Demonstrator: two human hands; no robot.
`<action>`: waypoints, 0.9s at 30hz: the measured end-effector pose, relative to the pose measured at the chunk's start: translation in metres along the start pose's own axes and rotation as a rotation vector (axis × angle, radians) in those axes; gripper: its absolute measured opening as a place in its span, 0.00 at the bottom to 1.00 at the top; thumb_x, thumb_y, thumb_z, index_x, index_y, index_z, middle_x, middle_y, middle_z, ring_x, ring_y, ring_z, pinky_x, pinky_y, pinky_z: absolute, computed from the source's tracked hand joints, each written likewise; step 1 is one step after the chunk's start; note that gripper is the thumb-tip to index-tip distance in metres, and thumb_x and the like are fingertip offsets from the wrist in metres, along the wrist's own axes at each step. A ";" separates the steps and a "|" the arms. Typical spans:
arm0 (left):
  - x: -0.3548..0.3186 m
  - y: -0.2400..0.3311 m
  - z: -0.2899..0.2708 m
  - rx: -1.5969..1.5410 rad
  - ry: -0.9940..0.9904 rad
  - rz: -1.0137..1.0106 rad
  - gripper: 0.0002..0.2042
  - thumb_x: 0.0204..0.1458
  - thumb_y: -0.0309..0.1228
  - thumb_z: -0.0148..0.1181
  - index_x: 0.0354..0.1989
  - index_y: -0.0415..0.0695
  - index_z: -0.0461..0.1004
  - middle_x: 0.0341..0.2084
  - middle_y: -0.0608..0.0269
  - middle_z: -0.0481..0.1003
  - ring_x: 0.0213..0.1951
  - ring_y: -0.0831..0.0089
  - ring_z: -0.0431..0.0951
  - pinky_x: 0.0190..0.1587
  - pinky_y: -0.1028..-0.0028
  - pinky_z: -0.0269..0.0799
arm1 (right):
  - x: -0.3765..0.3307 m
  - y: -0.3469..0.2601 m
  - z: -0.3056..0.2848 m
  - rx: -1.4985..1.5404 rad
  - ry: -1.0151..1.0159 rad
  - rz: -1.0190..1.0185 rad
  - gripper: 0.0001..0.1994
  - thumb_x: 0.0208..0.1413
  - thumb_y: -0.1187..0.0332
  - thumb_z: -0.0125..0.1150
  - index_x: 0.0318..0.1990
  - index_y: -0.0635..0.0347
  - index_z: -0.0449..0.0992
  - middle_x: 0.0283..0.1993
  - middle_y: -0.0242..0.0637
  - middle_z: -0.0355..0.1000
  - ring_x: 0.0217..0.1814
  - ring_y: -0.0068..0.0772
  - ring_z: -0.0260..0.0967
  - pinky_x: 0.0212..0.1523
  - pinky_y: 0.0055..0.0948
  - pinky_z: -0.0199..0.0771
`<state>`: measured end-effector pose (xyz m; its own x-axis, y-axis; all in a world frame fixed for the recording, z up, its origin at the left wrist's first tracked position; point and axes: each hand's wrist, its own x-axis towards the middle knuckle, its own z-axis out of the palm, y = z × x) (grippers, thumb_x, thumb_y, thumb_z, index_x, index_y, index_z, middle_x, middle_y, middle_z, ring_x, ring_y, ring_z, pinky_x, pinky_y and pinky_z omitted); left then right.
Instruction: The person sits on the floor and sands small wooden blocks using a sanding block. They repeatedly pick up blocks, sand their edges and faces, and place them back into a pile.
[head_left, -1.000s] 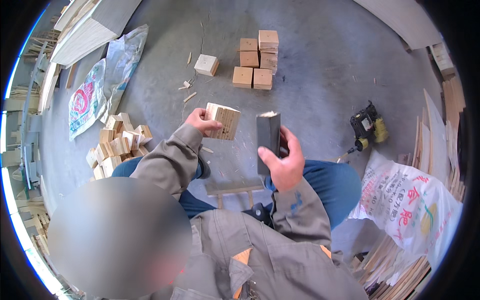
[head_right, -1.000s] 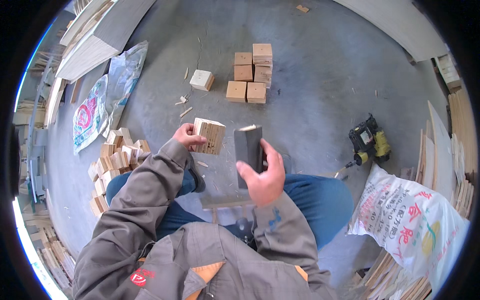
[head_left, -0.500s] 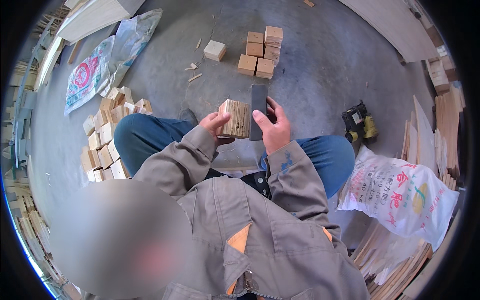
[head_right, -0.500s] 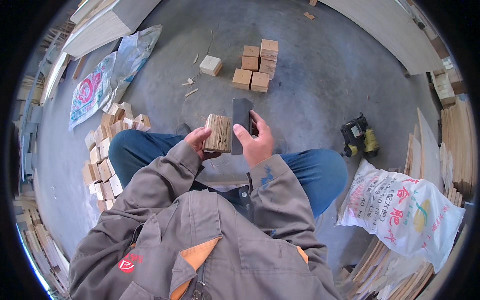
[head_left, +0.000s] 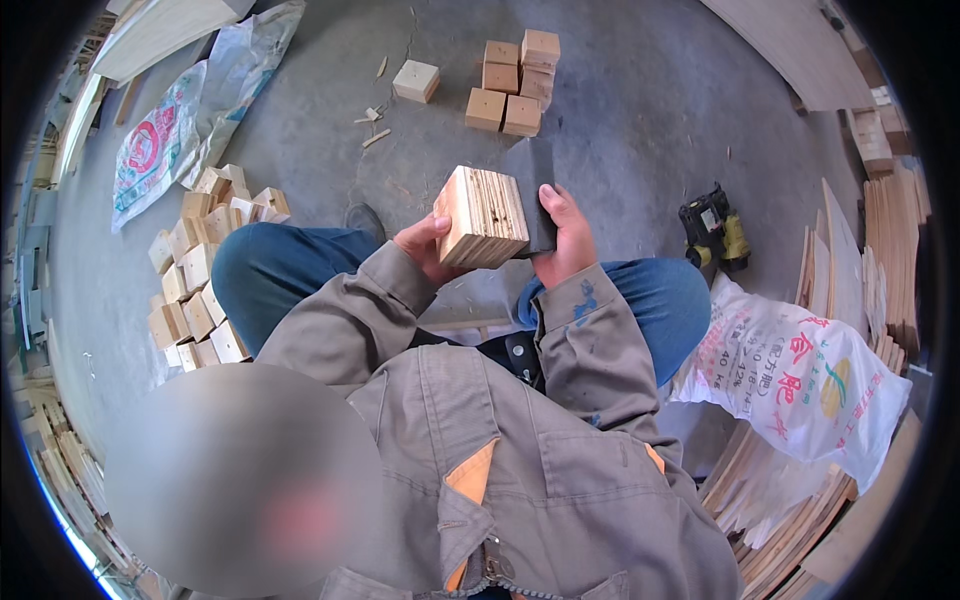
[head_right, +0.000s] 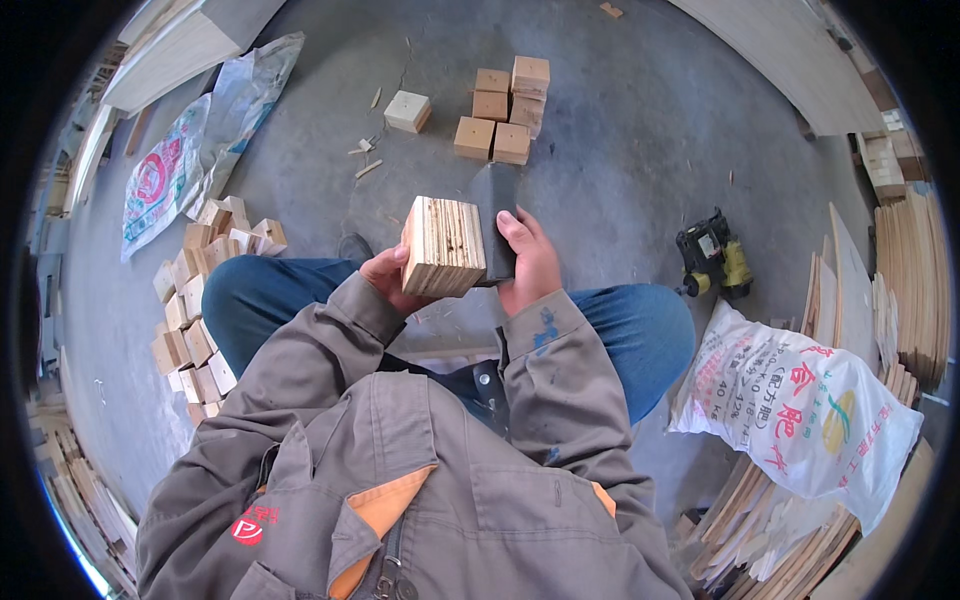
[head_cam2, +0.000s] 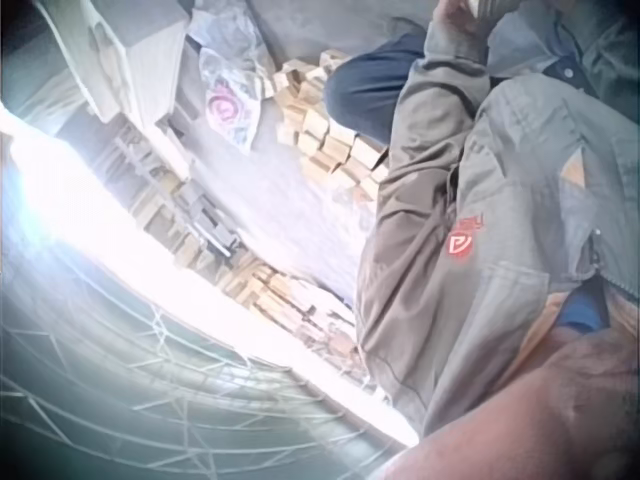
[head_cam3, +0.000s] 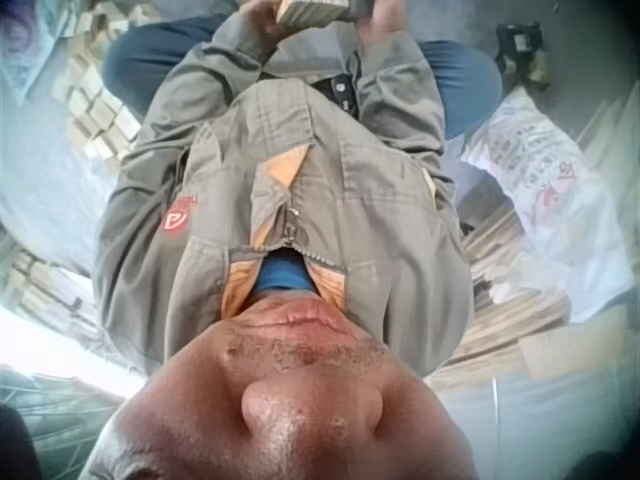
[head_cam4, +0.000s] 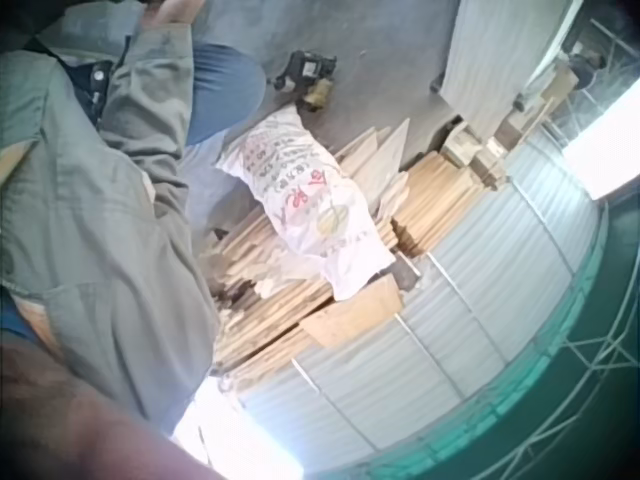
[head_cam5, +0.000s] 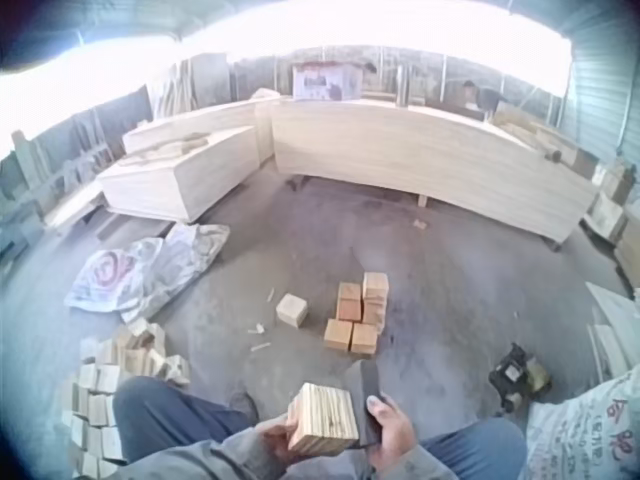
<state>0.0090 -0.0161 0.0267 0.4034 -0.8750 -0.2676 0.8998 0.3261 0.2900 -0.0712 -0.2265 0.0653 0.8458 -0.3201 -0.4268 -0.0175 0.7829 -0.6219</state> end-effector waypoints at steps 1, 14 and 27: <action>0.002 -0.002 0.000 -0.010 -0.009 0.012 0.40 0.55 0.41 0.68 0.75 0.43 0.57 0.68 0.48 0.67 0.68 0.48 0.68 0.71 0.44 0.60 | 0.001 0.001 0.002 -0.015 0.003 -0.015 0.23 0.66 0.66 0.61 0.64 0.68 0.69 0.55 0.40 0.75 0.55 0.31 0.74 0.57 0.32 0.75; 0.017 0.005 -0.002 -0.072 0.295 0.206 0.39 0.52 0.52 0.69 0.70 0.49 0.64 0.64 0.55 0.72 0.62 0.55 0.73 0.66 0.51 0.68 | 0.005 0.011 0.014 -0.938 0.231 -0.756 0.34 0.52 0.63 0.77 0.65 0.67 0.70 0.58 0.48 0.71 0.59 0.43 0.71 0.60 0.39 0.72; 0.040 -0.004 0.026 -0.263 0.433 0.214 0.31 0.62 0.56 0.55 0.67 0.49 0.69 0.60 0.55 0.75 0.60 0.53 0.76 0.65 0.48 0.72 | 0.008 0.028 0.026 -1.363 0.116 -1.028 0.31 0.49 0.65 0.76 0.63 0.58 0.75 0.61 0.55 0.65 0.62 0.56 0.64 0.62 0.46 0.68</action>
<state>0.0168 -0.0614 0.0387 0.5639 -0.5702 -0.5974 0.7788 0.6079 0.1548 -0.0511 -0.1938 0.0613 0.7601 -0.4455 0.4730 0.0081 -0.7213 -0.6925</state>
